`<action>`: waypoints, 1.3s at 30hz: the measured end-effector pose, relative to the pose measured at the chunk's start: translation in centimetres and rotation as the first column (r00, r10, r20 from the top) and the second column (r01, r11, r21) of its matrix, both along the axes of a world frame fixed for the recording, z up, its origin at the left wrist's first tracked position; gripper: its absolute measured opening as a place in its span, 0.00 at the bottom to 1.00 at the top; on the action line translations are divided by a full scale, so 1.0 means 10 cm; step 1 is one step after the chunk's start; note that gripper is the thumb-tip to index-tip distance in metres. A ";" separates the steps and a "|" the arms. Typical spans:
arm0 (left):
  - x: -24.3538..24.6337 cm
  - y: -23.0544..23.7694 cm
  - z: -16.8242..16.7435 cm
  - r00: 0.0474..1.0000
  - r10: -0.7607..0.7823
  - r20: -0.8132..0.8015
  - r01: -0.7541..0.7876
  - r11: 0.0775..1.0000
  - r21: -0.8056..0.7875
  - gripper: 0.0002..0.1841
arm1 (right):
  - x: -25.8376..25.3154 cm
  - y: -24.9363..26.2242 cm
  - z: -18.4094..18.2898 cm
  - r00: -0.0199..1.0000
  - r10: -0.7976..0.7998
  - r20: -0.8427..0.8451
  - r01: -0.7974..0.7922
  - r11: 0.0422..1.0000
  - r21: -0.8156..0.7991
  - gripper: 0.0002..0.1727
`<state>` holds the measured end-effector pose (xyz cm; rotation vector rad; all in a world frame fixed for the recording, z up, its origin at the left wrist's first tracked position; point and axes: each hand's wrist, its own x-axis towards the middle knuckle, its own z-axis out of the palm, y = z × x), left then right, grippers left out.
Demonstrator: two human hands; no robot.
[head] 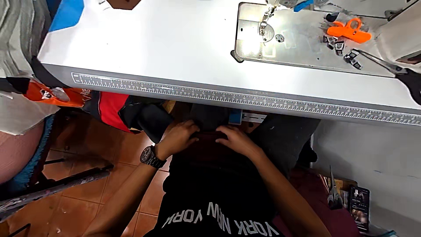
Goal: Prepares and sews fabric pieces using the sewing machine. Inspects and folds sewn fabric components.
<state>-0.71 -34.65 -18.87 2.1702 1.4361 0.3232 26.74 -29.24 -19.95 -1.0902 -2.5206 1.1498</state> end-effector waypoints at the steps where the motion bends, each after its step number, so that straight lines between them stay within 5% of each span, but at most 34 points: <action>1: -0.02 -0.02 0.06 1.000 -0.023 -0.007 0.023 0.999 0.028 0.11 | 0.02 0.00 0.05 0.999 0.026 -0.020 -0.025 0.998 0.058 0.15; 3: -0.06 -0.06 0.33 0.999 -0.044 -0.009 0.045 0.985 0.165 0.06 | 0.06 0.00 0.24 0.996 0.043 -0.078 -0.020 0.961 0.274 0.10; 7: -0.08 -0.28 0.83 0.998 0.043 -0.047 -0.011 0.846 0.533 0.14 | 0.10 -0.08 0.73 0.983 0.008 -0.185 0.107 0.792 0.602 0.15; 10: -0.04 -0.56 0.59 0.986 0.117 -0.121 -0.026 0.816 0.577 0.16 | 0.08 -0.15 0.57 0.989 -0.002 -0.145 0.103 0.715 0.692 0.19; 14: -0.17 -1.05 -0.07 0.979 0.173 -0.106 -0.126 0.929 0.349 0.17 | 0.24 -0.29 0.10 0.994 -0.106 0.040 0.070 0.850 0.522 0.20; 19: -0.31 -1.04 -0.05 0.911 0.372 0.179 -0.405 0.889 0.211 0.10 | 0.25 -0.41 0.04 0.931 -0.357 -0.071 0.363 0.896 0.255 0.09; 22: -0.13 -0.69 -0.16 0.946 0.252 0.204 -0.283 0.948 0.143 0.19 | 0.01 -0.41 0.07 0.919 -0.390 0.055 0.392 0.889 -0.236 0.14; 25: 0.09 -0.50 -0.17 0.979 0.196 0.050 -0.201 0.968 0.148 0.21 | -0.18 -0.51 0.08 0.840 -0.526 0.132 0.464 0.569 -0.679 0.19; 29: 0.20 -0.49 -0.15 0.981 0.189 -0.034 -0.178 0.961 0.210 0.17 | -0.33 -0.58 0.12 0.435 -0.875 0.214 0.354 -0.052 -0.934 0.19; 31: 0.26 -0.54 -0.17 0.982 0.182 -0.044 -0.166 0.955 0.245 0.17 | -0.46 -0.56 0.15 0.280 -0.937 0.209 0.315 -0.116 -0.942 0.22; 33: 0.34 -0.59 -0.17 0.985 0.163 -0.059 -0.144 0.957 0.254 0.21 | -0.58 -0.55 0.17 0.235 -0.962 0.142 0.374 -0.045 -0.926 0.26; 35: 0.37 -0.58 -0.09 0.985 0.172 -0.021 -0.160 0.951 0.266 0.26 | -0.65 -0.55 0.16 0.258 -0.966 -0.028 0.429 0.140 -0.892 0.28; 39: 0.29 -0.28 0.37 0.933 0.205 0.297 -0.272 0.940 0.206 0.24 | -0.58 -0.56 0.27 0.573 -0.711 -0.409 0.469 0.693 -0.547 0.19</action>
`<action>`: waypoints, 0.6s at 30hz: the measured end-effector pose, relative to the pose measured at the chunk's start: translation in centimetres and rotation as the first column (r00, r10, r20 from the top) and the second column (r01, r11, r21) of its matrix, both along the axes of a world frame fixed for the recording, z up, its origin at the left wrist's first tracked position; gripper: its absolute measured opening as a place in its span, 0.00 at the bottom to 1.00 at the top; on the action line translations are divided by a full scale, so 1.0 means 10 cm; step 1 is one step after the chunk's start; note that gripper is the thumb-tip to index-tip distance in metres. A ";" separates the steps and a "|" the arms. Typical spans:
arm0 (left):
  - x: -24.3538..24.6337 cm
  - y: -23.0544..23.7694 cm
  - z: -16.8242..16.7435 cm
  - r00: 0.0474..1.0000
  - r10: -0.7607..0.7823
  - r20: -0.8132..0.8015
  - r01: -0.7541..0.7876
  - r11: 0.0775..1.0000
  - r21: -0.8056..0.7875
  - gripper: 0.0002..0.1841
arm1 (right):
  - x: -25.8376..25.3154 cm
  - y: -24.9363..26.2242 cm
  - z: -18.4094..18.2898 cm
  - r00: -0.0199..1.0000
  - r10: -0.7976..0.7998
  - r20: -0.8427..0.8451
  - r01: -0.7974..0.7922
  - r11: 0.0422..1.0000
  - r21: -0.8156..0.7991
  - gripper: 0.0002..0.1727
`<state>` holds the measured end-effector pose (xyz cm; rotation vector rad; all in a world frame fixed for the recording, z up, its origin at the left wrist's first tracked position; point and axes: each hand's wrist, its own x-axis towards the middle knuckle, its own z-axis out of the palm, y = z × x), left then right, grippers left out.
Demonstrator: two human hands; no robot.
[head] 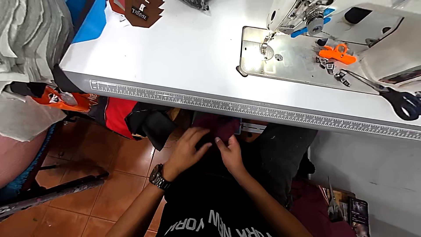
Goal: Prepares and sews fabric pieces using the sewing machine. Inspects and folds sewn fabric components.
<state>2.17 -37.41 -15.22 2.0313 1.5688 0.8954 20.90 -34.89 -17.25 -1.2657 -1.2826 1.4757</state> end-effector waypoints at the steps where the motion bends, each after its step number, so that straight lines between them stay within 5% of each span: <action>1: -0.04 0.11 0.17 0.996 -0.036 0.086 0.037 0.999 -0.003 0.30 | 0.03 0.01 0.09 0.994 0.096 0.047 -0.102 0.986 0.135 0.16; 4: -0.11 0.35 0.63 0.918 -0.245 0.312 0.268 0.963 -0.033 0.51 | 0.15 0.08 0.61 0.897 0.376 0.231 -0.439 0.820 0.369 0.13; 6: -0.08 0.38 0.87 0.794 -0.310 0.522 0.342 0.939 0.038 0.36 | 0.22 0.15 0.96 0.838 0.468 0.279 -0.545 0.729 0.415 0.13; 8: -0.02 0.33 1.05 0.760 -0.210 0.615 0.178 0.977 0.113 0.12 | 0.29 0.23 1.18 0.823 0.529 0.207 -0.564 0.713 0.416 0.14; 11: -0.02 0.15 1.16 0.646 0.080 0.759 -0.123 0.992 0.001 0.07 | 0.45 0.38 1.17 0.820 0.571 0.051 -0.548 0.755 0.361 0.25; 15: -0.04 -0.13 0.60 0.459 0.532 0.712 -0.322 0.846 -0.424 0.11 | 0.65 0.58 0.59 0.825 0.562 0.065 -0.558 0.790 0.254 0.28; 18: -0.14 -0.18 -0.26 0.417 0.702 0.578 -0.420 0.712 -0.562 0.14 | 0.64 0.53 0.01 0.786 0.492 0.375 -0.577 0.802 0.156 0.19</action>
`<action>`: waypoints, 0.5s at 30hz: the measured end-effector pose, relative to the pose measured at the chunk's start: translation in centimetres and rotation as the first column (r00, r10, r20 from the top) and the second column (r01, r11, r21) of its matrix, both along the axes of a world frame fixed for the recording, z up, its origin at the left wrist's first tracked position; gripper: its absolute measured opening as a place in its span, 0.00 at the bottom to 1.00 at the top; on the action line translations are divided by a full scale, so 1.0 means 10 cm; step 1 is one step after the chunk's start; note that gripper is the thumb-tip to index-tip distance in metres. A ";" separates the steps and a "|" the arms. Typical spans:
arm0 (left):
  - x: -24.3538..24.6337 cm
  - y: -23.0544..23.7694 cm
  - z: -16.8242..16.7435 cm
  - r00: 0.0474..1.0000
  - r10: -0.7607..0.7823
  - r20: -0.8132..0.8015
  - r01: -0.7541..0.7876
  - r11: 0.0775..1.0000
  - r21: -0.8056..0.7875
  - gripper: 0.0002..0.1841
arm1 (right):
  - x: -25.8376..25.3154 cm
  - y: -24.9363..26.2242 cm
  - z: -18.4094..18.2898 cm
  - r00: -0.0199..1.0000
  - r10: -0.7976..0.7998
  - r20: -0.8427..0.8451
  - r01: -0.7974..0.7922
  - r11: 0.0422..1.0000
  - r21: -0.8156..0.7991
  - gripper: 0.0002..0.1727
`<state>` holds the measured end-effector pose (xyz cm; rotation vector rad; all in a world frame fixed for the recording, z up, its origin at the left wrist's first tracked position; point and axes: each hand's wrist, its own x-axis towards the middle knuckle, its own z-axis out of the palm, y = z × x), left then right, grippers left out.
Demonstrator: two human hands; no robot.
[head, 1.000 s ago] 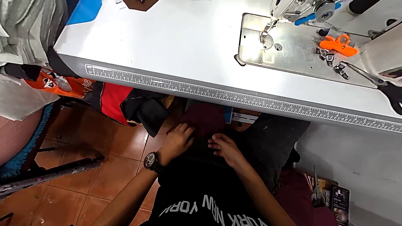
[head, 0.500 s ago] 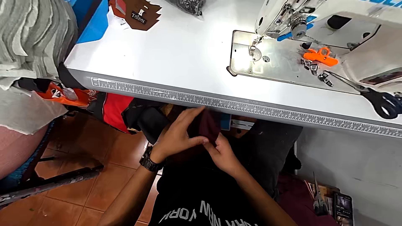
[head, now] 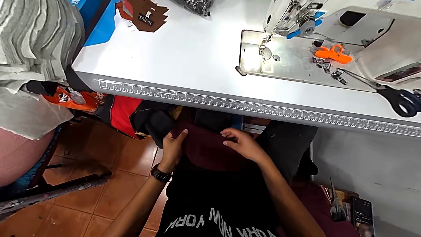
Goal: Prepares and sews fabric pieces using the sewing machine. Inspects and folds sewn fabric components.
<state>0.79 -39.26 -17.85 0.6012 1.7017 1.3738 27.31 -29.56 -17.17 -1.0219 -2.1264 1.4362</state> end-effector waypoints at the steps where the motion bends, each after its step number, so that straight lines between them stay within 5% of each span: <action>1: -0.07 0.00 -0.23 0.992 -0.027 -0.122 0.024 0.999 -0.028 0.18 | -0.02 -0.02 -0.16 0.995 -0.021 0.096 0.016 0.998 0.055 0.17; 4: -0.21 -0.02 -0.38 0.791 -0.228 -0.567 0.232 0.970 -0.066 0.31 | -0.08 -0.14 -0.45 0.971 -0.144 0.191 0.112 0.979 0.169 0.17; 10: -0.06 0.30 -0.19 0.266 -0.435 -0.860 0.731 0.673 -0.115 0.17 | -0.18 -0.35 -0.47 0.951 -0.255 0.174 0.134 0.849 0.511 0.08; 13: -0.20 0.38 -0.05 0.235 -0.494 -0.837 0.811 0.575 -0.112 0.06 | -0.13 -0.45 -0.14 0.958 -0.210 0.194 0.058 0.807 0.587 0.09; 15: -0.44 0.47 0.34 0.237 -0.586 -0.775 0.872 0.479 -0.096 0.07 | -0.08 -0.40 0.21 0.980 -0.161 0.120 0.073 0.843 0.532 0.12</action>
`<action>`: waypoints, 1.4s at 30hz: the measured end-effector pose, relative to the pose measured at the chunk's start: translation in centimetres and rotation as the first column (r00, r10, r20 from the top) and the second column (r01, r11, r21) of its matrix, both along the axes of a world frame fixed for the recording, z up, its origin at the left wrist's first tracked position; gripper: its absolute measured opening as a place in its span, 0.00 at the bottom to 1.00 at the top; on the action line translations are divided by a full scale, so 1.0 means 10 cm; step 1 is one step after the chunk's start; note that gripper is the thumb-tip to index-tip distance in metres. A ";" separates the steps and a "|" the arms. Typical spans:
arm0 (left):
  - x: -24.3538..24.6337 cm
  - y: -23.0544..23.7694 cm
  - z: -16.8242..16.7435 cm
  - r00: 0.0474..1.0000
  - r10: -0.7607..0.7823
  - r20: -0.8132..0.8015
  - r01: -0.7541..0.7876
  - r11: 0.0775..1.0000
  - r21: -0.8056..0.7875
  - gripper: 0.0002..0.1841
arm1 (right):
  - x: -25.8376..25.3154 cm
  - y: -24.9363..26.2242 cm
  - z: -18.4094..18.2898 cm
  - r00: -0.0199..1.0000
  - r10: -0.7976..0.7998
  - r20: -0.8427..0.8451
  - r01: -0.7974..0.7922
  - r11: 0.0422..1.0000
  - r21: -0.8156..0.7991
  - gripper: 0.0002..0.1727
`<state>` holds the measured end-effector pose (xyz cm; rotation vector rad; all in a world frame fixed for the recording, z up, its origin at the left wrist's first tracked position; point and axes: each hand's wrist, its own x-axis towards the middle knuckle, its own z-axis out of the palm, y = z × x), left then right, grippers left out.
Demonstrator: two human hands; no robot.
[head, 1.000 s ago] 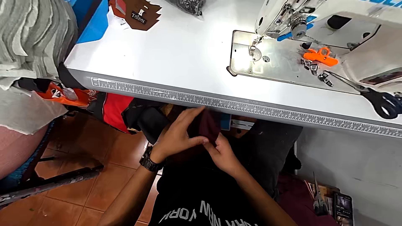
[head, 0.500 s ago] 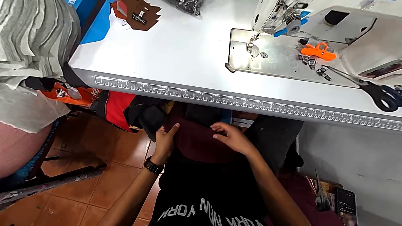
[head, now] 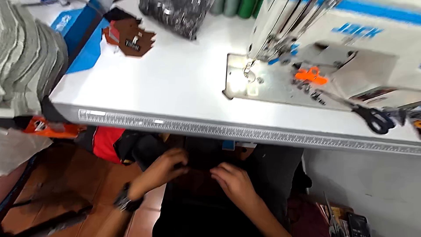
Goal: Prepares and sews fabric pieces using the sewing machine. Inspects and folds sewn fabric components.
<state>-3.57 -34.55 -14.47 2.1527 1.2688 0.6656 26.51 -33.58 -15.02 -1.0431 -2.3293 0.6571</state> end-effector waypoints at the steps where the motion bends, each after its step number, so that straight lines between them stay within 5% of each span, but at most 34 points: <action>1: -0.13 0.10 0.25 0.996 -0.080 0.046 0.080 0.997 -0.004 0.09 | 0.02 0.07 0.19 0.997 0.017 -0.071 -0.019 0.999 -0.030 0.13; 4: -0.31 0.63 1.17 0.982 -0.186 0.032 0.180 0.975 0.134 0.11 | 0.03 0.44 0.69 0.966 0.032 -0.256 -0.031 0.999 0.005 0.16; 7: -0.16 1.63 1.77 0.978 -0.190 -0.090 0.208 0.929 0.306 0.10 | -0.09 0.97 0.91 0.957 -0.098 -0.273 0.155 0.969 0.193 0.12; 10: 0.14 2.74 1.78 0.944 -0.187 -0.271 0.263 0.923 0.281 0.15 | -0.24 1.39 0.97 0.930 -0.361 -0.072 0.366 0.892 0.264 0.12; 12: 0.42 3.15 1.60 0.903 -0.042 -0.428 0.203 0.919 0.338 0.19 | -0.29 1.52 0.92 0.886 -0.463 0.036 0.439 0.860 0.261 0.15; 16: 0.76 2.99 1.36 0.898 0.100 -0.428 0.127 0.873 0.471 0.13 | -0.31 1.57 0.81 0.864 -0.503 0.013 0.471 0.819 0.329 0.13; 20: 0.67 2.80 0.96 0.903 0.004 -0.430 0.146 0.938 0.313 0.39 | -0.30 1.54 0.80 0.889 -0.457 0.028 0.429 0.853 0.297 0.15; 26: 0.62 2.88 0.81 0.909 -0.041 -0.415 0.202 0.914 0.352 0.44 | 0.73 1.54 0.81 0.818 -0.568 -0.086 0.572 0.793 0.209 0.10; 29: 0.66 2.84 0.93 0.935 0.000 -0.355 0.180 0.861 0.475 0.40 | 1.45 1.76 0.95 0.752 -0.659 -0.010 0.636 0.721 0.274 0.12; 32: 0.65 2.79 0.92 0.948 -0.024 -0.316 0.190 0.841 0.506 0.36 | 1.77 2.09 1.08 0.788 -0.615 0.027 0.578 0.754 0.312 0.10; 38: 0.62 2.78 0.85 0.924 -0.011 -0.381 0.194 0.875 0.444 0.38 | 1.54 2.63 1.08 0.846 -0.486 0.218 0.389 0.843 0.371 0.11; 42: 0.57 2.79 0.90 0.941 -0.007 -0.338 0.181 0.855 0.486 0.32 | 1.47 2.59 1.08 0.864 -0.491 0.109 0.423 0.827 0.372 0.06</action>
